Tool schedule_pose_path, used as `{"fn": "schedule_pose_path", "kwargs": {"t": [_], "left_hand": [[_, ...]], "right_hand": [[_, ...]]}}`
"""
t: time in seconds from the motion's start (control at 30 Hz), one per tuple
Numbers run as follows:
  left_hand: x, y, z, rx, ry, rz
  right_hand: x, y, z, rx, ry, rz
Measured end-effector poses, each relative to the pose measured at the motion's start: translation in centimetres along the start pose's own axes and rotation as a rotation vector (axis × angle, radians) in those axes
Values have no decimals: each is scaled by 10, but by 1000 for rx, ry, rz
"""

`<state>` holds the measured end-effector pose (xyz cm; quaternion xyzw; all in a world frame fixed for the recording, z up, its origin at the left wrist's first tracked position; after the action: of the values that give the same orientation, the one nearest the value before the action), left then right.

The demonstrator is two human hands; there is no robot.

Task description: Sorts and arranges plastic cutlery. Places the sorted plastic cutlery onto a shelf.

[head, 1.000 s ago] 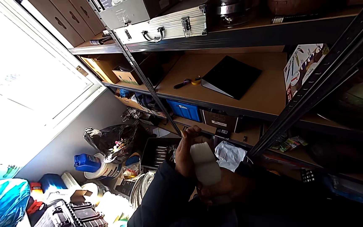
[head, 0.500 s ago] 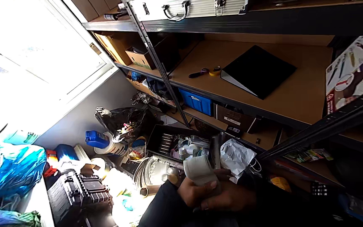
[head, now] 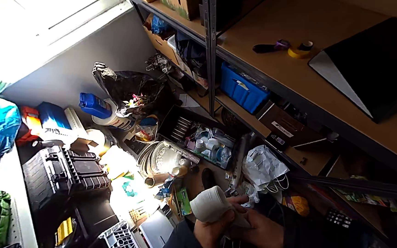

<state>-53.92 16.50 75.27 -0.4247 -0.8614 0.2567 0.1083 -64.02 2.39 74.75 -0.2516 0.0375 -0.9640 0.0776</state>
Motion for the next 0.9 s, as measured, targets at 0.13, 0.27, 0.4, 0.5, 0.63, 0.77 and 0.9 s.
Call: {"fn": "schedule_pose_path", "kwargs": {"t": [0.13, 0.27, 0.4, 0.5, 0.63, 0.77, 0.9], "left_hand": [[-14, 37, 24, 155, 40, -203], [-1, 83, 49, 240, 108, -365], [1, 125, 60, 290, 224, -375], [-13, 150, 60, 245, 234, -413], [-36, 166, 63, 190, 287, -494], [-58, 167, 79, 190, 453, -714], [-63, 181, 125, 284, 622, -924]], "right_hand": [[-50, 12, -15, 105, 88, -44], [-101, 9, -39, 8, -27, 169], [-142, -11, -50, -257, -204, 222], [-169, -15, -47, -331, -213, 192], [-188, -12, -51, -477, -202, 89], [-197, 14, -76, -280, -265, 18], [-200, 55, -132, -250, -288, -179]]}}
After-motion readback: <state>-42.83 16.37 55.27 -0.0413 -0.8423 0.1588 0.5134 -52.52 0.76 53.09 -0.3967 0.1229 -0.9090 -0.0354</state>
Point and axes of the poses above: each hand's wrist, its own x-axis away from the middle knuckle, its own y-axis out of the back of the hand, z = x × y, the point moved 2 cm from there along -x, towards the middle knuckle, and after that the axes turned 6 degrees about -z, right-handed, at the moved point
